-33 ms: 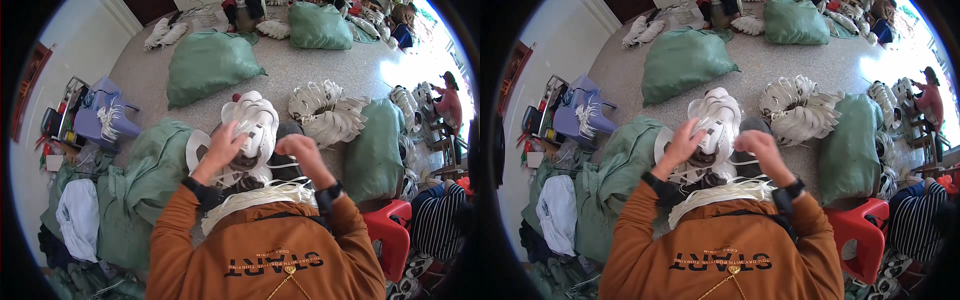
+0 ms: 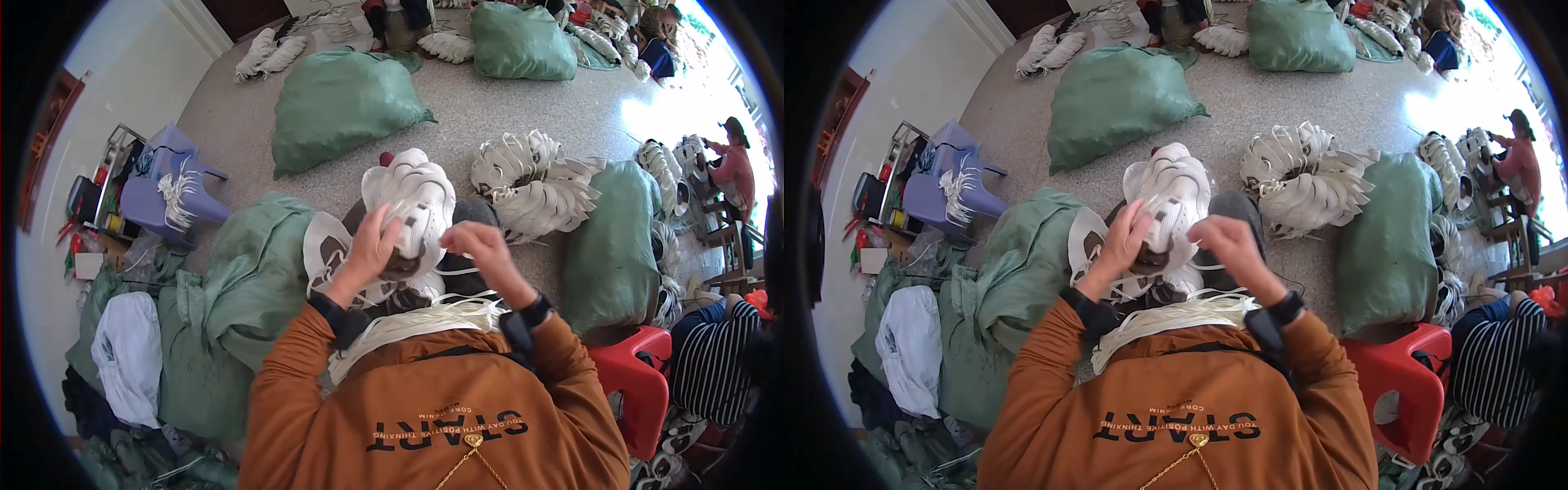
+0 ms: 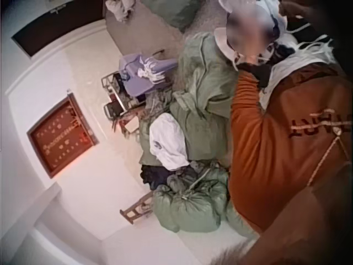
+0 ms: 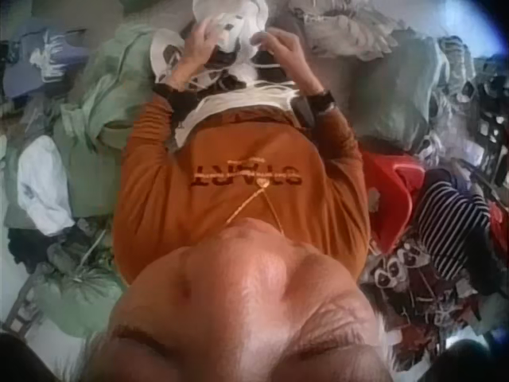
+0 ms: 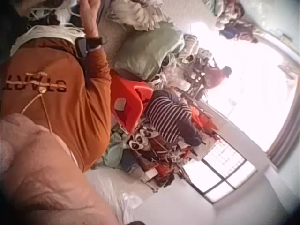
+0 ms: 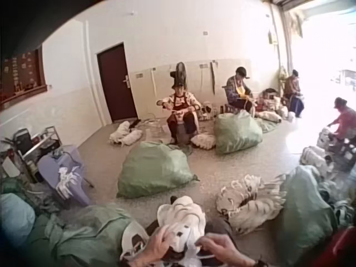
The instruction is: The person sits on the floor and laces a white shoe by hand, threading the laces through the eyelets and tying them. They handle a bundle of laces and adjust the shoe on their lap while working.
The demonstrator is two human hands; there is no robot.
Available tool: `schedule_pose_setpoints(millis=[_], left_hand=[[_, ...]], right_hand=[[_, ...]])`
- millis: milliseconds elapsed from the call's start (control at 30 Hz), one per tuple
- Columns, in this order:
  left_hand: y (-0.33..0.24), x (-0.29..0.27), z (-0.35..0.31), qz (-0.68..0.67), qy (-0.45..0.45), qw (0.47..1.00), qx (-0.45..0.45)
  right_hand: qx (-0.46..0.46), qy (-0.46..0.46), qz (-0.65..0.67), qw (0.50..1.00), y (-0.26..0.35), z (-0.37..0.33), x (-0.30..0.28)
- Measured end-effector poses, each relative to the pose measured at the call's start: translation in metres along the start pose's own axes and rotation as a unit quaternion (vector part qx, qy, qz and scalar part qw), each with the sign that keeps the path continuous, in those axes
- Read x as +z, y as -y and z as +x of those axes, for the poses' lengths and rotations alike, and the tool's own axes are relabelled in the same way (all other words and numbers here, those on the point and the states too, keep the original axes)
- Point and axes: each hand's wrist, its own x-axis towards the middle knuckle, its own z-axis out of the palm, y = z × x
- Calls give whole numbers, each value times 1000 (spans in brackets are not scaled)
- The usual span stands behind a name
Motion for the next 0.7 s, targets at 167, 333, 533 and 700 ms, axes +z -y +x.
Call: schedule_pose_setpoints(millis=[167,333,533,700], left_hand=[[29,43,-79,-50,-97,994,0],[20,41,-52,-32,-49,998,-31],[-31,-15,-23,98,16,992,74],[-61,4,2,51,202,978,-13]], right_hand=[[33,64,-22,997,-49,-21,26],[105,17,117,987,-54,7,8],[175,-21,189,966,-58,-1,-13],[170,-23,204,964,-62,6,-13]])
